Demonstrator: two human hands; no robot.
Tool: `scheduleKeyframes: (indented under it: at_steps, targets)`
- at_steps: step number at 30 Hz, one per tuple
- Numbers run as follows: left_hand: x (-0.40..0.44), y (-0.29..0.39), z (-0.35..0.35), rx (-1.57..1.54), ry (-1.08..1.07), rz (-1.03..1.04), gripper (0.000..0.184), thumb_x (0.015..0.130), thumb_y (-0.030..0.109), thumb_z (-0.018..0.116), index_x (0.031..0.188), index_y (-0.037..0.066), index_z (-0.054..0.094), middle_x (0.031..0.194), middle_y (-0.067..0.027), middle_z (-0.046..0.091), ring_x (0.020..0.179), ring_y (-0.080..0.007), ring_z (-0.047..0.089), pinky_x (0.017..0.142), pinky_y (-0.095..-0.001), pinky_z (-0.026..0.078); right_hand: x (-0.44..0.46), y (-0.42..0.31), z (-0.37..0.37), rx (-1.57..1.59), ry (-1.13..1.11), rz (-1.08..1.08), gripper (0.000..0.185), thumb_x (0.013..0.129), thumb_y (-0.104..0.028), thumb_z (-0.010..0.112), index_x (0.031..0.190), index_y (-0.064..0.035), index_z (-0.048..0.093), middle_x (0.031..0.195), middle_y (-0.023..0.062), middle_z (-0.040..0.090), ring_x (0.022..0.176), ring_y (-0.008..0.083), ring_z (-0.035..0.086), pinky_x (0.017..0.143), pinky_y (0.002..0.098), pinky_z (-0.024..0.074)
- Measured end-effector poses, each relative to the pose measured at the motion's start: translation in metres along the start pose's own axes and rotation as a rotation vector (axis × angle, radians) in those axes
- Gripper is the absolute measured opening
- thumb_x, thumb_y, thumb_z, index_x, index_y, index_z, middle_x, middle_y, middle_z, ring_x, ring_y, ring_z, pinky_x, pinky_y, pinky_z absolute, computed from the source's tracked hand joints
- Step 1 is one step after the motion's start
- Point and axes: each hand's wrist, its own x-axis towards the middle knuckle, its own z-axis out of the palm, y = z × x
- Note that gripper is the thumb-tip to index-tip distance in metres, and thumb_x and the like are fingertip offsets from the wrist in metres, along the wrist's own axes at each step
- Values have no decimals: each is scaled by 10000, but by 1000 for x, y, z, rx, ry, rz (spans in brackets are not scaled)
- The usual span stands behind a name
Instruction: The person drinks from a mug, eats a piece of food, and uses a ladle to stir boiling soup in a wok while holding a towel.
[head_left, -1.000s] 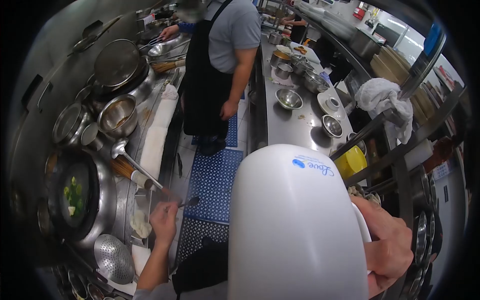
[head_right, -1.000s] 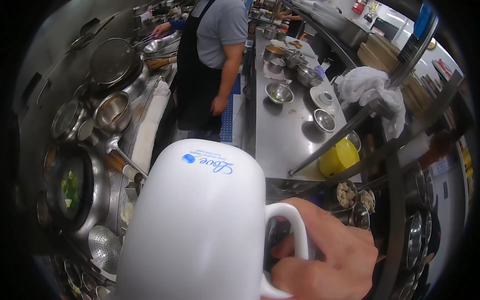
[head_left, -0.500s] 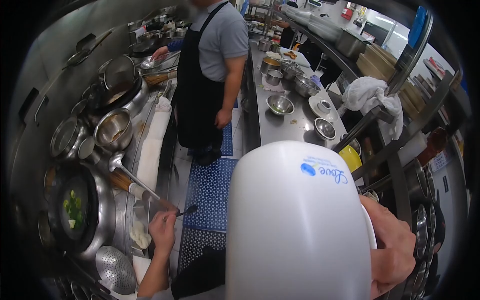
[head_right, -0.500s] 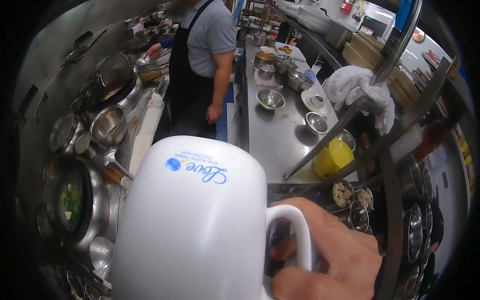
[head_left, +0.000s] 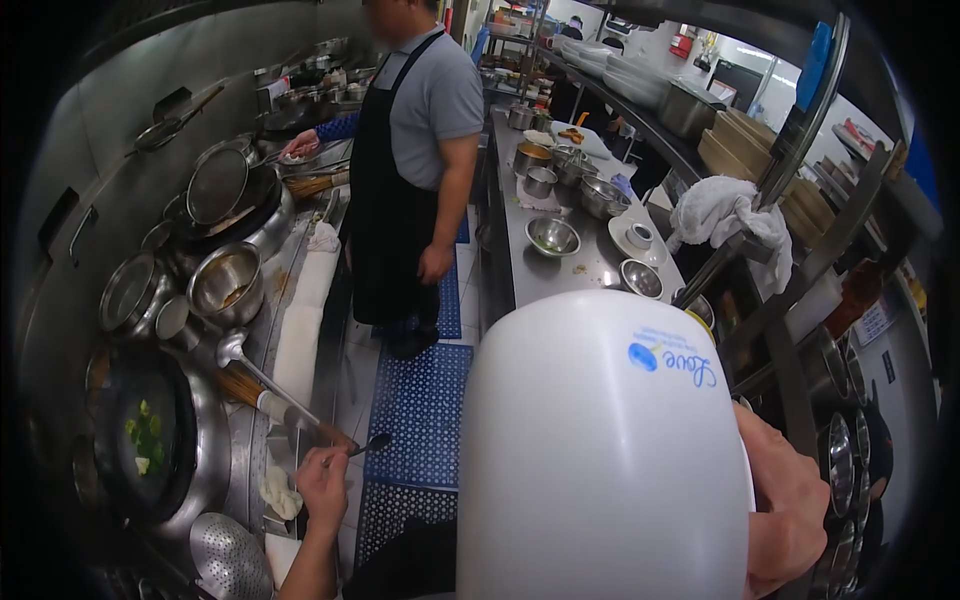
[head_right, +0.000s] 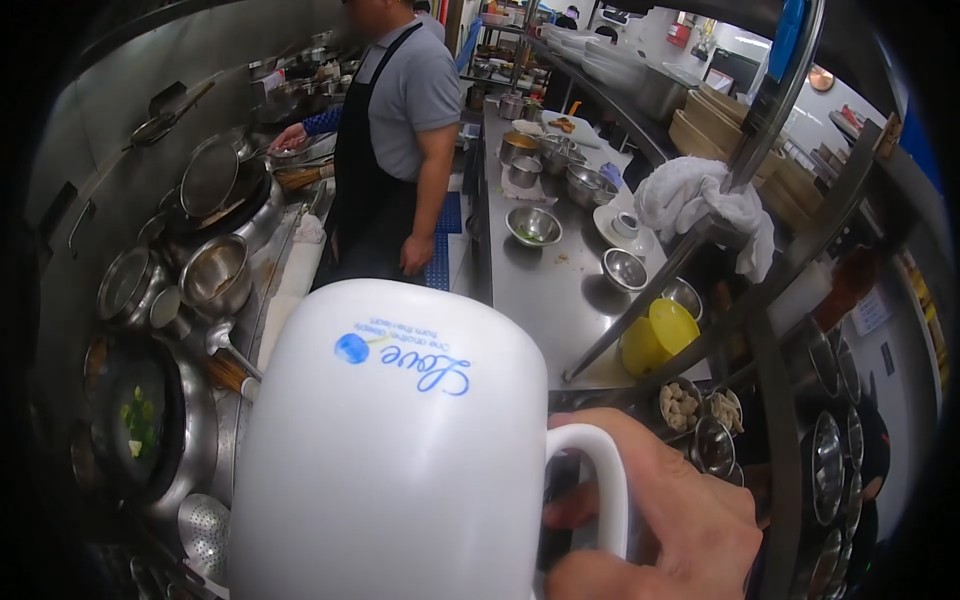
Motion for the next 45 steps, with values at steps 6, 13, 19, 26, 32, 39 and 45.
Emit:
scheduleKeyframes:
  at_steps: [6,13,19,26,32,39,45]
  targets:
    - [5,13,-3,-9,10,15,77,876,35,641,900,-26,683,802,-111,664,720,-190,625,665,-284,475,-2,-2,25,62,218,229,264,910,-252,626,839,0,662,1021,368,638,872,425,707,724,424,587]
    - [2,-20,-18,-13,34,-88,159,901,134,659,947,-13,695,831,-92,692,766,-150,630,693,-269,483,-18,35,50,540,106,464,181,866,-119,652,826,57,650,905,267,668,742,281,691,659,309,540]
    - [33,25,-31,-211,235,-102,199,973,136,595,958,-55,650,890,-90,659,730,-124,583,695,-261,463,-48,73,114,834,10,988,172,978,-130,582,920,20,643,782,33,629,625,50,566,550,192,455]
    - [68,73,-35,-507,302,158,168,965,111,602,972,-50,646,921,-125,654,696,-139,593,648,-264,495,-99,134,226,828,71,1117,288,996,-277,563,911,-9,628,781,35,613,564,113,620,469,230,498]
    - [75,68,41,-194,-159,97,139,945,99,616,937,-24,680,816,-53,641,692,-94,560,607,-238,431,-107,161,286,821,110,1201,334,983,-327,583,917,-3,631,820,59,615,556,117,614,448,237,489]
    - [113,-36,127,-96,-274,-251,329,872,168,723,1156,9,678,933,-74,624,802,-118,574,675,-236,446,-110,249,365,974,212,1337,361,986,-390,561,899,-43,602,779,88,623,537,141,622,425,259,508]
    - [101,-111,158,-231,-291,-393,444,901,205,689,1289,19,578,1113,-115,638,998,-198,616,835,-313,500,-113,393,470,1142,617,1477,341,1009,-365,518,877,-55,572,751,58,590,538,137,605,433,259,508]
